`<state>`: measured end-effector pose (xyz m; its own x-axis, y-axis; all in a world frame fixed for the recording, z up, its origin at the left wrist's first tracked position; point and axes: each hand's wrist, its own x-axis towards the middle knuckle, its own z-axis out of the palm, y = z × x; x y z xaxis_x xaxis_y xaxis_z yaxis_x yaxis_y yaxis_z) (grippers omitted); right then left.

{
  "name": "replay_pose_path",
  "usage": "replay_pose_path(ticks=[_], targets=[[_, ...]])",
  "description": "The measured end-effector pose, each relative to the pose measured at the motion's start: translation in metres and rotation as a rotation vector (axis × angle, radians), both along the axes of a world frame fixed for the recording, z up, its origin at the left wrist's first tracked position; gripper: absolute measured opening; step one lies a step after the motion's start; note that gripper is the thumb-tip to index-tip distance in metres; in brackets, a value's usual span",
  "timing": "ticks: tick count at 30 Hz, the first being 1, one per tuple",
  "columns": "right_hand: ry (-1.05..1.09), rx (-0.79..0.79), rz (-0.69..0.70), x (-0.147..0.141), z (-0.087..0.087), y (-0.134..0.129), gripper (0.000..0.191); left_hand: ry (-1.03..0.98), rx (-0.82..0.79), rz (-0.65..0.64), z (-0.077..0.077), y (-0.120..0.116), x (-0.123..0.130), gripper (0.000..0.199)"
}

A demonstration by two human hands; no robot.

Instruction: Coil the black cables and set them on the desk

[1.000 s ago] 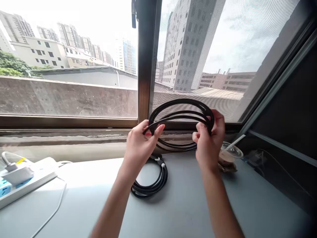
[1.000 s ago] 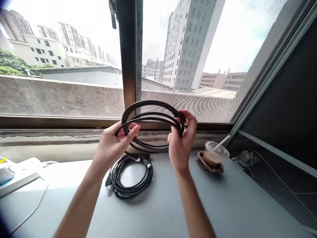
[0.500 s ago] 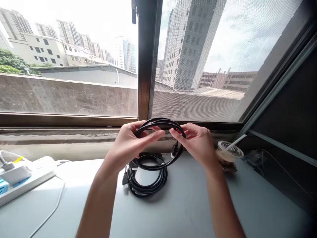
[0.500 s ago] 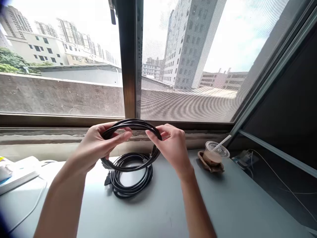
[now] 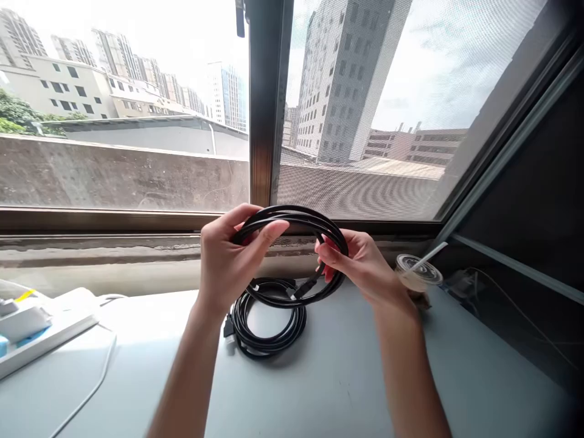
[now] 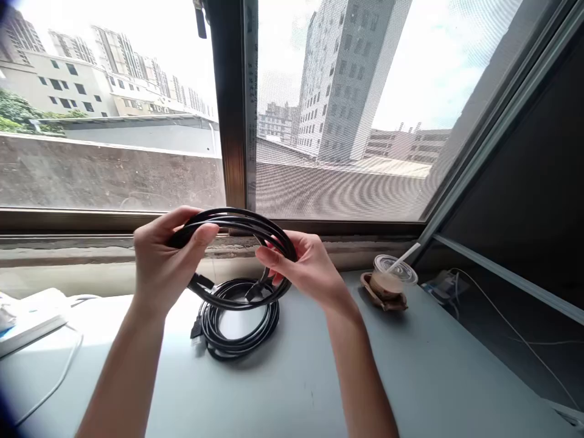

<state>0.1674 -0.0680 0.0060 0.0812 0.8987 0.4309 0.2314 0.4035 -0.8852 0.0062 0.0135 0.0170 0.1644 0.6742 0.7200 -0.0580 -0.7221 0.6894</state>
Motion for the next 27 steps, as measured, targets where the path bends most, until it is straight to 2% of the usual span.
replay_pose_path(ticks=[4, 8, 10, 12, 16, 19, 20, 22, 25, 27], targets=[[0.032, -0.010, 0.074, 0.001, 0.001, 0.002, 0.039, -0.093, 0.174, 0.051, -0.006, 0.010, 0.000, 0.023], [0.062, -0.019, 0.091, 0.002, 0.004, -0.001, 0.039, -0.113, 0.220, -0.059, -0.011, 0.020, -0.001, 0.017], [0.102, -0.039, 0.141, -0.001, 0.004, -0.002, 0.040, -0.128, 0.226, -0.105, -0.015, 0.025, 0.000, 0.012], [0.170, -0.063, 0.248, -0.004, 0.002, -0.001, 0.042, -0.177, 0.252, -0.057, -0.019, 0.028, 0.002, 0.007], [0.331, -0.114, 0.482, -0.012, -0.003, 0.004, 0.044, -0.317, 0.356, 0.166, -0.030, 0.033, 0.011, 0.006], [0.422, -0.172, 0.598, -0.013, -0.004, 0.003, 0.044, -0.351, 0.398, 0.214, -0.034, 0.034, 0.015, 0.008], [0.419, -0.182, 0.591, -0.013, -0.003, 0.002, 0.044, -0.347, 0.397, 0.211, -0.033, 0.033, 0.016, 0.008], [0.337, -0.165, 0.462, -0.011, -0.001, -0.002, 0.043, -0.287, 0.364, 0.183, -0.028, 0.027, 0.015, 0.009], [0.118, -0.070, 0.116, -0.009, 0.002, -0.007, 0.036, -0.139, 0.273, 0.137, -0.017, 0.014, 0.011, 0.013], [-0.025, 0.046, -0.126, -0.010, 0.002, -0.007, 0.032, -0.096, 0.214, 0.152, -0.011, 0.006, 0.010, 0.019]])
